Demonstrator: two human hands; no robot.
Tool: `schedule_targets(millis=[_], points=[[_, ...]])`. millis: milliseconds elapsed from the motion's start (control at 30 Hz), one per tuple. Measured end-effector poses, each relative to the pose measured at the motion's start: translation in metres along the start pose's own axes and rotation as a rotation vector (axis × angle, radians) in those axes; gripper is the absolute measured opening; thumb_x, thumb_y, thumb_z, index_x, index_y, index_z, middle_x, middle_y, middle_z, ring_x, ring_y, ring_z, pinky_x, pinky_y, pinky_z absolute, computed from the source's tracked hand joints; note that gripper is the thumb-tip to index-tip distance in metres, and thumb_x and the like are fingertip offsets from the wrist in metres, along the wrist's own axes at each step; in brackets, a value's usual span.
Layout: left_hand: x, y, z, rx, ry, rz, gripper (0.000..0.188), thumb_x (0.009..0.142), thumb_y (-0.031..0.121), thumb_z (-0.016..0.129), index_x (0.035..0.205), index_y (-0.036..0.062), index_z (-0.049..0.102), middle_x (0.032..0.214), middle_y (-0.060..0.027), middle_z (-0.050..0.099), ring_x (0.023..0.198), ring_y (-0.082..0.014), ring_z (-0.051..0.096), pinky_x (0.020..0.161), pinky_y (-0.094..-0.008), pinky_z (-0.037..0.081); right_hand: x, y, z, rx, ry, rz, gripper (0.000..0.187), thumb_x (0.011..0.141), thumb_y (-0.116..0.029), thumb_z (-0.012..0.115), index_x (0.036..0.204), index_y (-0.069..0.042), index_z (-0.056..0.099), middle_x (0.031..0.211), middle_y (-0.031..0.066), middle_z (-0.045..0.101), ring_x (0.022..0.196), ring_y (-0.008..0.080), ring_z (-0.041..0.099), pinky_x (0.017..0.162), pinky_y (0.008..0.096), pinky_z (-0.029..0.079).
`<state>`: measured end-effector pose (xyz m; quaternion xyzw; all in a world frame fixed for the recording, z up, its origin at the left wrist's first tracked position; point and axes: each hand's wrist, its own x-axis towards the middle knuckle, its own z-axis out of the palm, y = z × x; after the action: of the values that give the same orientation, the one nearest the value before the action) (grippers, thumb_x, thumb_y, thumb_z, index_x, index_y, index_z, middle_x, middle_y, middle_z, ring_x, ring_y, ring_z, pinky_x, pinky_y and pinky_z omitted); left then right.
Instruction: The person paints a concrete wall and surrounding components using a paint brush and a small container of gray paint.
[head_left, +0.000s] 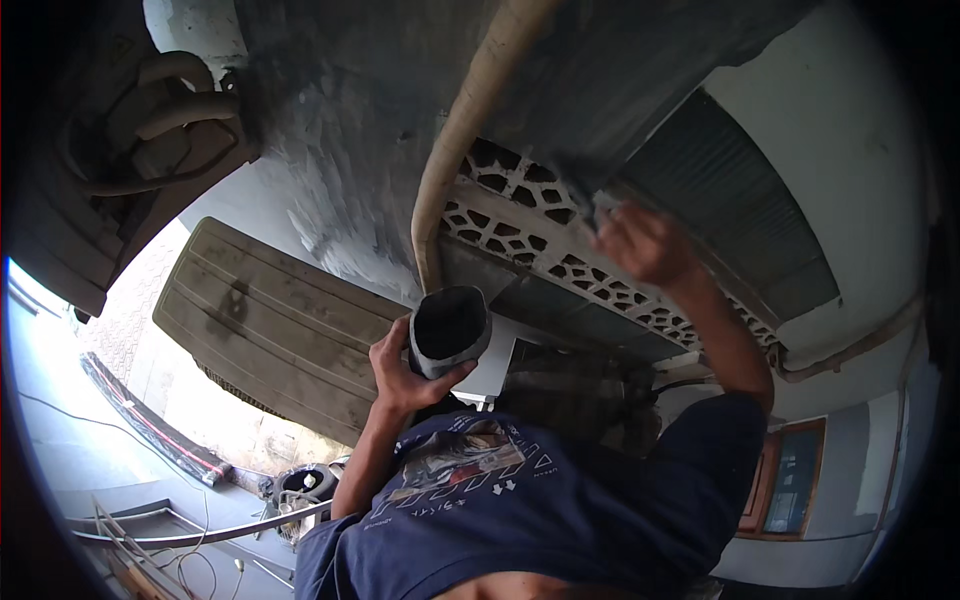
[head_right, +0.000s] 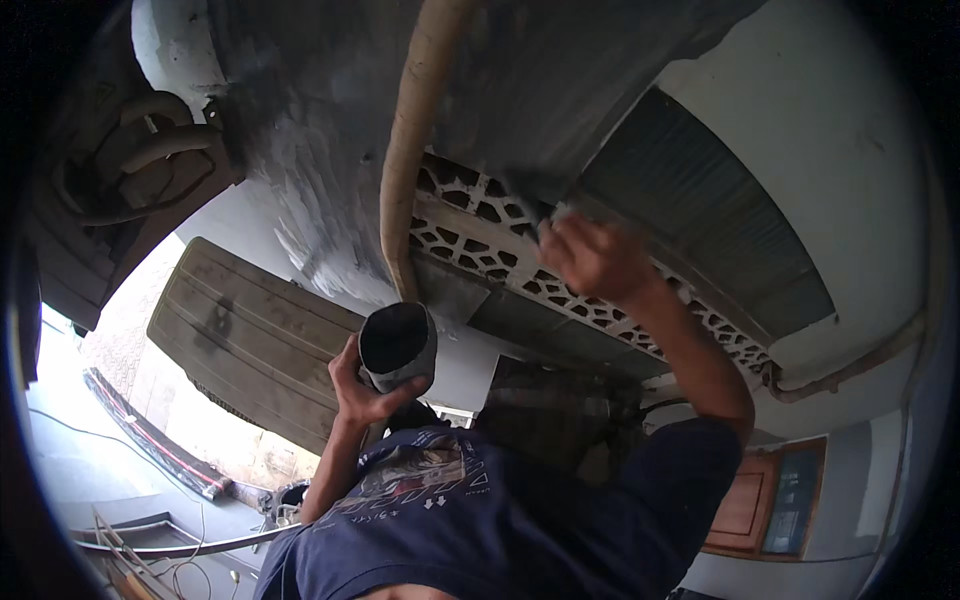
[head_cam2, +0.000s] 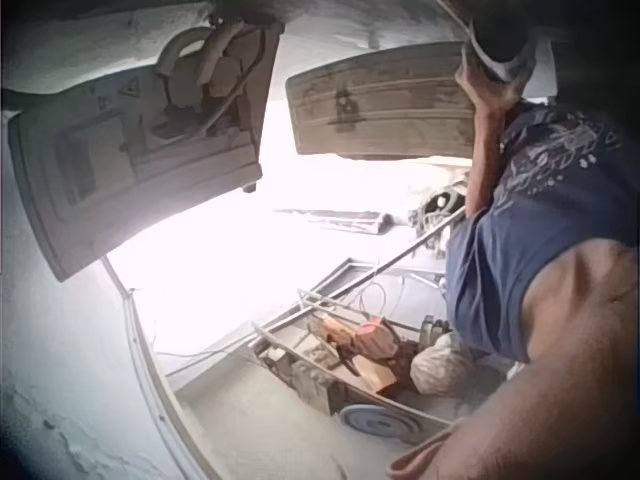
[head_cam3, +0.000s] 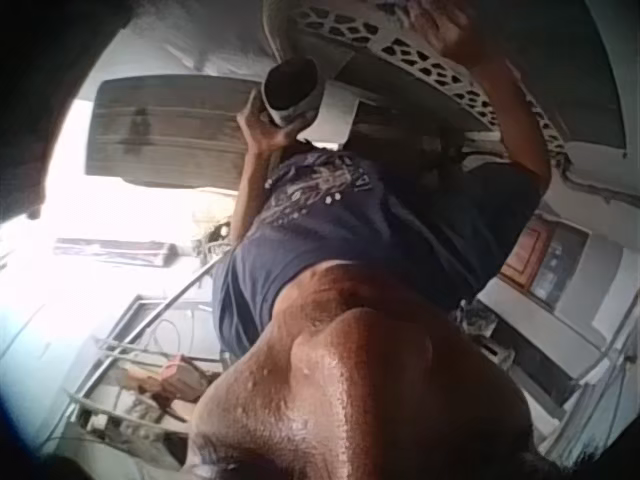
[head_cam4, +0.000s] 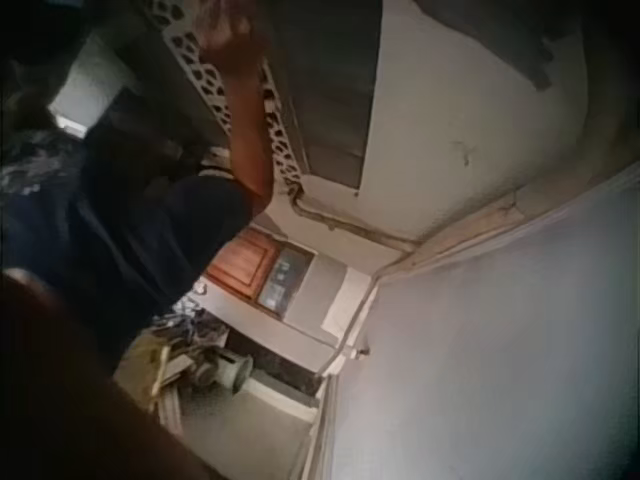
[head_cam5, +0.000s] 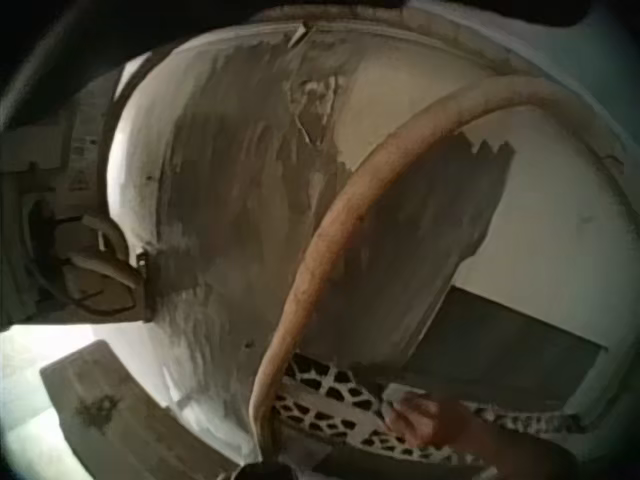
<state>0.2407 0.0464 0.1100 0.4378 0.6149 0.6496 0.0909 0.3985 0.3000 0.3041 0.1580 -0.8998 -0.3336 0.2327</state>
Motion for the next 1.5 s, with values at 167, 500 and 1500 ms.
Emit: schedule_targets(millis=[167, 500, 1500], points=[[-0.001, 0.001, -0.003, -0.006, 0.012, 0.017, 0.064, 0.059, 0.028, 0.088, 0.107, -0.0057, 0.061, 0.092, -0.0154, 0.071, 0.085, -0.0218, 0.071, 0.077, -0.0321, 0.056, -0.01, 0.02, 0.013, 0.107, 0.014, 0.007, 0.018, 0.081, -0.014, 0.073, 0.08, 0.0, 0.061, 0.076, 0.0082, 0.061, 0.064, 0.0187, 0.062, 0.046, 0.0288, 0.053], [0.008, -0.003, 0.003, -0.031, 0.024, 0.044, 0.064, 0.059, 0.028, 0.088, 0.106, -0.0067, 0.061, 0.09, -0.0159, 0.071, 0.084, -0.0231, 0.071, 0.076, -0.0328, 0.056, 0.033, 0.119, -0.118, -0.53, 0.359, 0.146, 0.022, 0.075, -0.003, 0.079, 0.079, -0.001, 0.058, 0.072, 0.0097, 0.061, 0.058, 0.0211, 0.062, 0.046, 0.0322, 0.05], [0.007, 0.012, 0.01, -0.005, -0.101, -0.015, 0.067, 0.06, 0.03, 0.088, 0.109, -0.0066, 0.062, 0.091, -0.0152, 0.071, 0.084, -0.0199, 0.071, 0.078, -0.0319, 0.056, 0.006, 0.086, -0.093, -0.13, -0.04, 0.182, 0.018, 0.081, -0.012, 0.074, 0.078, 0.0, 0.06, 0.068, 0.0065, 0.057, 0.057, 0.0147, 0.059, 0.043, 0.0299, 0.047]])
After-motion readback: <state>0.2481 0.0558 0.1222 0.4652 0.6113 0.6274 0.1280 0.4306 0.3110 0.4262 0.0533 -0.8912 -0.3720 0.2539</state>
